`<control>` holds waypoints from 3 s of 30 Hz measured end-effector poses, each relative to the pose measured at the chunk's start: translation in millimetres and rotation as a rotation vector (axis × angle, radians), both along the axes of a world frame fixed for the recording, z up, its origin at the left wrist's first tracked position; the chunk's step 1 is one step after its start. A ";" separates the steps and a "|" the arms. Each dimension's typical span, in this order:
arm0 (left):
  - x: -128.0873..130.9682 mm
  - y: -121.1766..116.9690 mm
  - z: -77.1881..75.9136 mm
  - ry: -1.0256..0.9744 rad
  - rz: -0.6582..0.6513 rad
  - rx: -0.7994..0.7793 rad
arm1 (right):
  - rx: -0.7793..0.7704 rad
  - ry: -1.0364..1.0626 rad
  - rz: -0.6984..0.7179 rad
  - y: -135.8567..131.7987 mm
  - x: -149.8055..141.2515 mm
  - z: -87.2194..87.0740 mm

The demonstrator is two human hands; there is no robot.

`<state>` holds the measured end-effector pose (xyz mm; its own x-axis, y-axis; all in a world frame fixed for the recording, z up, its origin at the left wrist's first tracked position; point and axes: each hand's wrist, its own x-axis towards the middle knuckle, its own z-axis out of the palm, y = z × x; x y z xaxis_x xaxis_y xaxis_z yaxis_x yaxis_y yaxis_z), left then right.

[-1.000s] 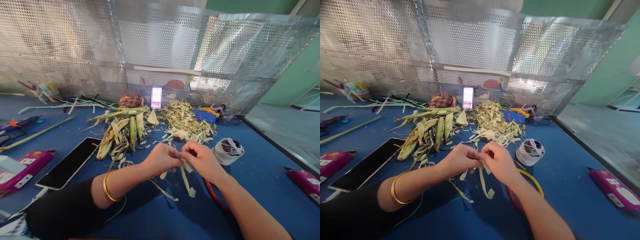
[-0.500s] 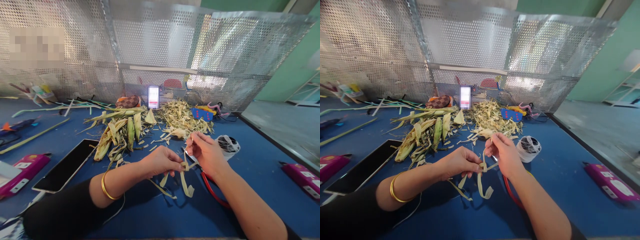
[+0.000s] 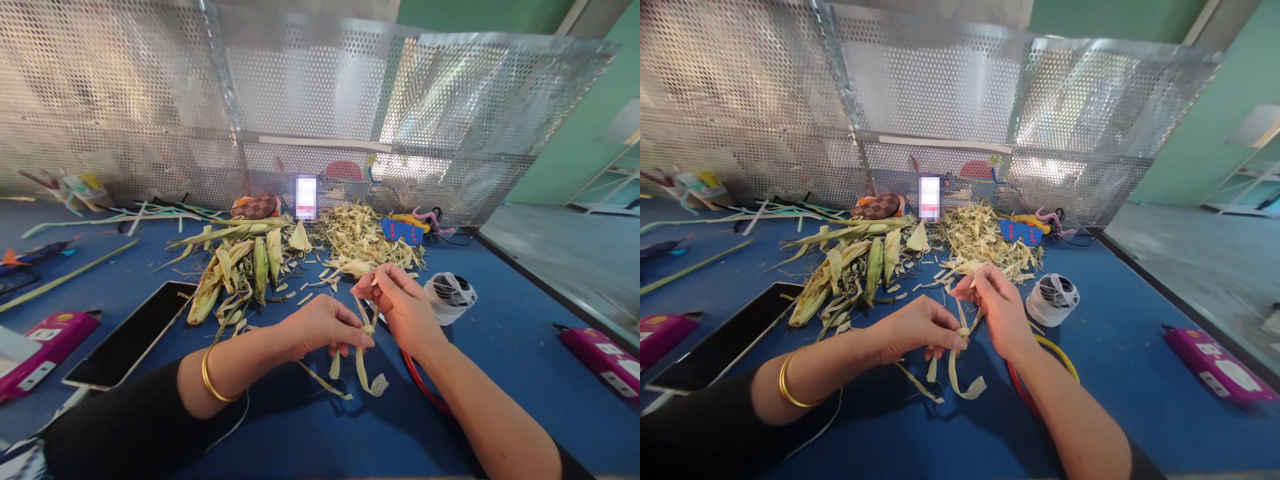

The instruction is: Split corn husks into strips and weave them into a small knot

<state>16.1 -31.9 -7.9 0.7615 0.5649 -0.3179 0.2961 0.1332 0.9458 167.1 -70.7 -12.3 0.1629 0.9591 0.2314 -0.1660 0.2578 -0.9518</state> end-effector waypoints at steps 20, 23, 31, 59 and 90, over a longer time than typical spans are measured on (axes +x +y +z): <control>0.5 2.3 -0.4 -0.086 0.114 -0.097 | 0.034 -0.571 -0.168 1.8 24.8 4.4; -0.8 9.3 0.8 -0.151 0.197 -0.118 | 0.249 -0.921 -0.182 1.3 37.8 10.2; -3.2 16.2 0.0 -0.212 0.206 -0.123 | 0.430 -1.324 -0.092 5.1 39.0 6.0; 3.8 14.0 -10.3 -0.331 0.541 -0.234 | 0.944 -1.861 -0.273 -11.8 -15.0 -6.1; 3.5 7.0 -3.0 -0.358 0.602 -0.348 | 1.064 -1.641 -0.029 -22.4 -19.6 -7.6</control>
